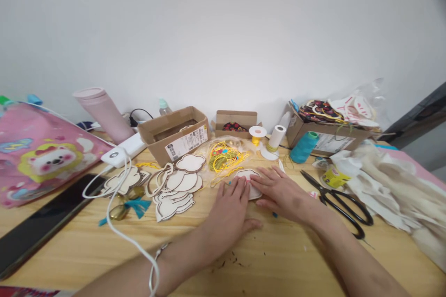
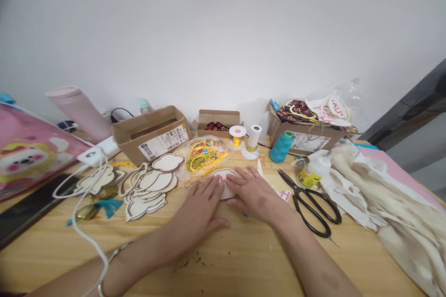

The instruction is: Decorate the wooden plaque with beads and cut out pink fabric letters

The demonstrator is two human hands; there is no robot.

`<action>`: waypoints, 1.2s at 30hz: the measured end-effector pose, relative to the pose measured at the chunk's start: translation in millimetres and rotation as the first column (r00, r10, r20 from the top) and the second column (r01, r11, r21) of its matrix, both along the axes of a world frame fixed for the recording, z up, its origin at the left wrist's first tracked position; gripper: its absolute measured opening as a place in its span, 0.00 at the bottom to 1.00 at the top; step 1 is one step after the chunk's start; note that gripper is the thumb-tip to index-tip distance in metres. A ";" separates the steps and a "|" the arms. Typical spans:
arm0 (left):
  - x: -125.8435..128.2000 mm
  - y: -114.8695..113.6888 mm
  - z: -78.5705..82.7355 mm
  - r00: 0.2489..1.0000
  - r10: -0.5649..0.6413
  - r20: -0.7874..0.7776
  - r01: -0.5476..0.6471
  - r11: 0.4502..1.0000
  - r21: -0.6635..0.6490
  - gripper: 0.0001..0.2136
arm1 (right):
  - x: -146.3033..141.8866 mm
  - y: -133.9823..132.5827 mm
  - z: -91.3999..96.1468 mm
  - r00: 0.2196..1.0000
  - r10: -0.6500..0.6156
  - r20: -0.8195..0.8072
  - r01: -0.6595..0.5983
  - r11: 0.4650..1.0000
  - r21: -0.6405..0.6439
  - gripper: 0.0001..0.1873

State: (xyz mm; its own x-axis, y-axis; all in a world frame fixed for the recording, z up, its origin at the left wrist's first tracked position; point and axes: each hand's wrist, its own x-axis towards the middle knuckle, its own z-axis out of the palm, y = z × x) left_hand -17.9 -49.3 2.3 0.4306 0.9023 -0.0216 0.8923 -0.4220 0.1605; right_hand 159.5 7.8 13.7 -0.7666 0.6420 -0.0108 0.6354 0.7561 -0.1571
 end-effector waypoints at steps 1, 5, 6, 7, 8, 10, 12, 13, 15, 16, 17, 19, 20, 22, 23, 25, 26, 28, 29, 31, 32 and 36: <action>-1.2 -0.3 0.7 1.000 0.000 0.008 0.000 1.000 0.005 0.37 | 0.0 -0.2 1.7 1.000 -0.005 0.010 0.005 1.000 -0.014 0.25; -5.5 -0.6 3.6 1.000 0.027 0.008 -0.027 1.000 -0.013 0.35 | 1.1 1.5 4.3 1.000 -0.014 0.007 0.014 0.999 -0.039 0.25; -6.1 -0.4 4.4 0.999 0.033 0.004 -0.033 0.999 -0.024 0.35 | 1.6 2.0 4.1 1.000 -0.012 0.002 0.012 0.999 -0.043 0.25; -6.4 0.0 5.0 0.999 0.037 0.000 -0.037 0.999 -0.033 0.35 | 2.1 2.5 3.8 1.000 -0.012 -0.001 0.012 0.999 -0.049 0.25; -6.5 0.4 5.3 0.999 0.039 -0.004 -0.039 0.999 -0.037 0.35 | 2.5 3.0 3.5 1.000 -0.012 -0.003 0.012 0.998 -0.055 0.25; -6.5 1.2 4.9 0.999 0.040 -0.010 -0.040 0.999 -0.036 0.35 | 3.2 4.0 2.8 1.000 -0.013 -0.007 0.013 0.998 -0.065 0.25; -6.5 1.4 3.1 0.999 0.041 -0.014 -0.042 0.999 -0.030 0.35 | 3.9 5.0 2.2 1.000 -0.011 -0.019 0.010 0.997 -0.075 0.26; -6.6 1.4 1.9 0.999 0.042 -0.014 -0.042 0.999 -0.026 0.35 | 4.2 5.6 1.9 1.000 -0.008 -0.028 0.006 0.997 -0.081 0.27; -6.8 1.1 -0.3 0.999 0.043 -0.014 -0.044 0.999 -0.015 0.36 | 4.9 6.4 1.9 0.999 -0.006 -0.047 0.001 0.996 -0.092 0.29; -6.7 0.9 -0.8 0.999 0.045 -0.014 -0.045 0.999 -0.008 0.36 | 5.1 6.6 2.2 0.998 -0.006 -0.058 0.001 0.996 -0.094 0.30; -6.4 0.7 -0.7 0.999 0.045 -0.015 -0.046 0.999 -0.004 0.36 | 5.2 6.5 2.8 0.998 -0.009 -0.069 0.002 0.996 -0.094 0.31; -5.1 0.4 1.9 0.999 0.049 -0.025 -0.049 0.999 -0.022 0.36 | 5.3 5.8 4.3 0.996 -0.019 -0.082 0.012 0.996 -0.092 0.31; -4.1 0.3 4.6 0.998 0.053 -0.033 -0.054 0.998 -0.045 0.37 | 5.4 5.3 5.1 0.996 -0.023 -0.083 0.015 0.995 -0.095 0.31; -2.4 0.4 11.5 0.997 0.059 -0.051 -0.064 0.992 -0.107 0.37 | 5.8 4.5 6.2 0.996 -0.021 -0.083 0.011 0.994 -0.111 0.31; -2.0 0.5 15.1 0.997 0.060 -0.058 -0.067 0.988 -0.139 0.37 | 6.1 4.3 6.2 0.996 -0.016 -0.086 0.005 0.993 -0.120 0.31; -3.0 1.0 20.9 0.997 0.054 -0.059 -0.064 0.980 -0.190 0.38 | 7.1 4.5 5.6 0.995 -0.006 -0.097 -0.007 0.991 -0.133 0.30; -4.4 1.4 22.4 0.998 0.047 -0.052 -0.057 0.976 -0.208 0.39 | 7.6 4.8 5.0 0.995 -0.003 -0.102 -0.011 0.990 -0.138 0.29; -8.6 2.5 22.5 0.999 0.035 -0.026 -0.040 0.972 -0.231 0.40 | 8.6 5.7 3.8 0.994 -0.005 -0.111 -0.012 0.989 -0.150 0.28; -11.0 3.2 21.3 0.999 0.033 -0.009 -0.034 0.972 -0.233 0.41 | 9.0 6.1 3.4 0.993 -0.006 -0.115 -0.012 0.988 -0.157 0.28; -15.4 4.5 18.0 0.999 0.038 0.013 -0.034 0.973 -0.228 0.43 | 9.5 6.7 3.1 0.993 -0.010 -0.121 -0.010 0.985 -0.170 0.28; -17.1 5.2 16.5 0.999 0.037 0.016 -0.032 0.974 -0.224 0.43 | 9.5 6.8 3.2 0.992 -0.013 -0.122 -0.008 0.985 -0.174 0.28; -21.5 8.5 14.1 1.000 -0.002 -0.009 0.000 0.975 -0.221 0.40 | 9.0 6.5 4.2 0.993 -0.017 -0.119 -0.005 0.983 -0.182 0.28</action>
State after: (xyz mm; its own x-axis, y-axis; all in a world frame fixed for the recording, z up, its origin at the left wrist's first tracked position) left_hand -39.5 -40.8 16.4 0.4305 0.8743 -0.2242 0.8936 -0.3779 0.2420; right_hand 168.5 14.3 18.0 -0.7653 0.6427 -0.0360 0.6084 0.7040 -0.3663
